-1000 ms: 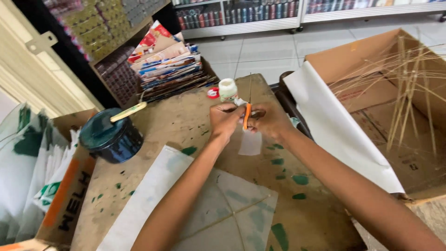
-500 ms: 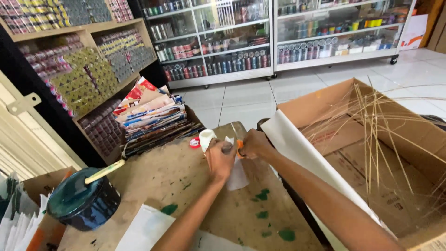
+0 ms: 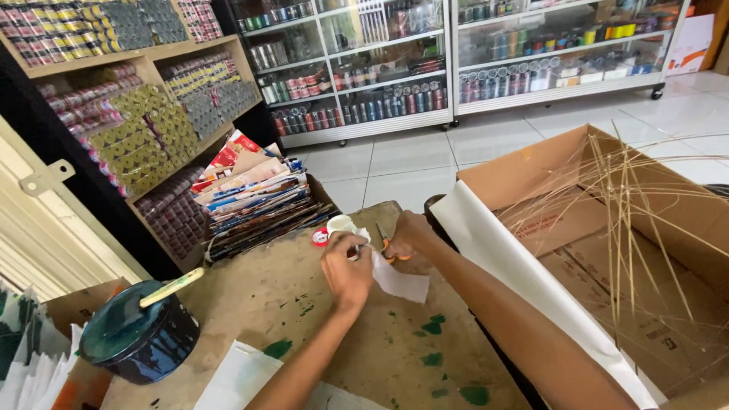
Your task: Cutting kite paper to size and gluing it onto a bamboo frame to assemble a kite.
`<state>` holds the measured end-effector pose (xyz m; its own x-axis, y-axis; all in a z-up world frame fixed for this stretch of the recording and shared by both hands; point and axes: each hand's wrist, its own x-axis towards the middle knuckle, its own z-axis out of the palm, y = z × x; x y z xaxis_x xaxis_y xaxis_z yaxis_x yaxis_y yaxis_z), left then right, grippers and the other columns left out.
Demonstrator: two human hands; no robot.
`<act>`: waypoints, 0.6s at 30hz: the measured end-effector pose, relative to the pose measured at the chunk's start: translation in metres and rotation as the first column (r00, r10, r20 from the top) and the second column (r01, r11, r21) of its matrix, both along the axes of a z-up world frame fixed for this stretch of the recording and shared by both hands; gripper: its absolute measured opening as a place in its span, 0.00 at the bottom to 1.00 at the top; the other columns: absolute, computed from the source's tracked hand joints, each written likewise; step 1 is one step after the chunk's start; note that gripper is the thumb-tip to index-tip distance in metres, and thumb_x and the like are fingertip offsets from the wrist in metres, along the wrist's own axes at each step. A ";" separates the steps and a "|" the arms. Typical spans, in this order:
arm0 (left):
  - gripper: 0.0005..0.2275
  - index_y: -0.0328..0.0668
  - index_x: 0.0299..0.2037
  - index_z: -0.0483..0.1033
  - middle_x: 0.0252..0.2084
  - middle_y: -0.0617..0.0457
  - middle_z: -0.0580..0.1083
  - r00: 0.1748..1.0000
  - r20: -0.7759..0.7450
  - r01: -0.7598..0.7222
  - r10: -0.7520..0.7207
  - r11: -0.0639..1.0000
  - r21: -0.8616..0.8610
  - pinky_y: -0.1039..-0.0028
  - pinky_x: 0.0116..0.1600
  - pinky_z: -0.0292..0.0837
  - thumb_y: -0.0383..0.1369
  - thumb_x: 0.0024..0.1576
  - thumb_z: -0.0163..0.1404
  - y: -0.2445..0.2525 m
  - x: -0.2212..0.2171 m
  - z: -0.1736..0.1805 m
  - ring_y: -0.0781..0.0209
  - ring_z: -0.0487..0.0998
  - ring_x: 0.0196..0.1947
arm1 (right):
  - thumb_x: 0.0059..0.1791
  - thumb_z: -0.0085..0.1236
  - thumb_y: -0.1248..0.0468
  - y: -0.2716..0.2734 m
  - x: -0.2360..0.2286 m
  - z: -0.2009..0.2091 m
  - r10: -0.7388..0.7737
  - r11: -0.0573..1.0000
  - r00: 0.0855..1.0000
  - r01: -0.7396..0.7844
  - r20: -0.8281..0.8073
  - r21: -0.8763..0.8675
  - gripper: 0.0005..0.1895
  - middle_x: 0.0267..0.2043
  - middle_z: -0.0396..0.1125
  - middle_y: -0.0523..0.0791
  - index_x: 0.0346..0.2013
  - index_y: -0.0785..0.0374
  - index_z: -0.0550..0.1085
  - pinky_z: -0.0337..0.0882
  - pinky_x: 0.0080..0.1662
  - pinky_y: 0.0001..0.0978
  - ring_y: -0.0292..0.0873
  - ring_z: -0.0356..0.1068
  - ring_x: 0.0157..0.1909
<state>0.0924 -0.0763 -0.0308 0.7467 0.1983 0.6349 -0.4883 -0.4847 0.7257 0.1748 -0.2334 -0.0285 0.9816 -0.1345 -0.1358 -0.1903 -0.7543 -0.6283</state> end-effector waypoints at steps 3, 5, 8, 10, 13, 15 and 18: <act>0.06 0.50 0.29 0.84 0.36 0.59 0.79 0.989 -0.143 -0.039 0.028 0.997 -0.072 0.72 0.43 0.81 0.24 0.48 0.58 -0.001 -0.002 0.008 0.57 0.83 0.38 | 0.37 0.66 0.62 -0.013 0.047 -0.046 -0.018 0.999 1.000 0.018 0.000 -0.042 0.17 0.31 0.76 0.57 0.38 0.66 0.82 0.78 0.33 0.46 0.59 0.79 0.35; 0.06 0.50 0.33 0.85 0.39 0.57 0.79 0.982 -0.191 -0.011 -0.011 0.993 -0.114 0.74 0.45 0.81 0.28 0.46 0.59 -0.007 0.005 0.004 0.57 0.83 0.39 | 0.41 0.64 0.62 -0.021 0.052 -0.046 -0.043 0.996 0.996 0.037 0.079 0.078 0.18 0.35 0.75 0.59 0.44 0.66 0.80 0.79 0.32 0.46 0.58 0.79 0.35; 0.14 0.44 0.41 0.84 0.46 0.52 0.77 0.960 -0.258 0.055 -0.105 0.979 -0.195 0.73 0.48 0.80 0.32 0.44 0.62 -0.015 -0.013 0.015 0.54 0.83 0.43 | 0.48 0.54 0.59 -0.017 -0.023 0.006 -0.110 0.958 0.984 0.068 0.139 0.278 0.21 0.39 0.74 0.62 0.51 0.68 0.78 0.81 0.29 0.45 0.57 0.78 0.33; 0.19 0.38 0.46 0.82 0.50 0.48 0.75 0.943 -0.285 0.104 -0.170 0.967 -0.235 0.71 0.50 0.81 0.31 0.42 0.63 -0.024 -0.027 0.023 0.49 0.83 0.45 | 0.51 0.47 0.55 -0.014 -0.084 0.048 -0.149 0.929 0.982 0.100 0.113 0.356 0.24 0.39 0.73 0.64 0.53 0.70 0.77 0.82 0.28 0.45 0.57 0.77 0.31; 0.28 0.24 0.54 0.75 0.54 0.40 0.67 0.879 -0.213 0.362 -0.428 0.887 -0.288 0.67 0.56 0.78 0.28 0.42 0.66 -0.034 -0.040 0.025 0.35 0.76 0.55 | 0.51 0.51 0.51 -0.016 -0.135 0.070 -0.130 0.793 0.991 0.089 0.025 0.603 0.34 0.51 0.69 0.63 0.62 0.77 0.69 0.81 0.43 0.48 0.55 0.75 0.48; 0.22 0.25 0.53 0.75 0.56 0.35 0.69 0.855 -0.229 0.433 -0.466 0.883 -0.179 0.63 0.60 0.77 0.24 0.47 0.62 -0.044 -0.050 0.032 0.31 0.73 0.58 | 0.47 0.59 0.64 -0.025 -0.143 0.065 -0.135 0.788 0.976 0.003 0.168 0.616 0.23 0.49 0.70 0.63 0.54 0.75 0.75 0.81 0.43 0.44 0.56 0.74 0.47; 0.14 0.33 0.50 0.79 0.48 0.38 0.77 0.847 -0.275 0.492 -0.455 0.867 0.081 0.63 0.55 0.80 0.23 0.53 0.56 -0.052 -0.057 0.041 0.39 0.79 0.53 | 0.44 0.67 0.66 -0.054 -0.127 0.028 -0.139 0.887 0.964 0.020 0.225 0.461 0.18 0.43 0.72 0.61 0.47 0.67 0.80 0.81 0.42 0.48 0.59 0.75 0.46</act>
<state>0.0355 -0.1280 0.0105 0.8576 -0.2976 0.4193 -0.5063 -0.3459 0.7899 0.0475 -0.2874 -0.0010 0.9797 -0.1957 0.0424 -0.0330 -0.3668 -0.9297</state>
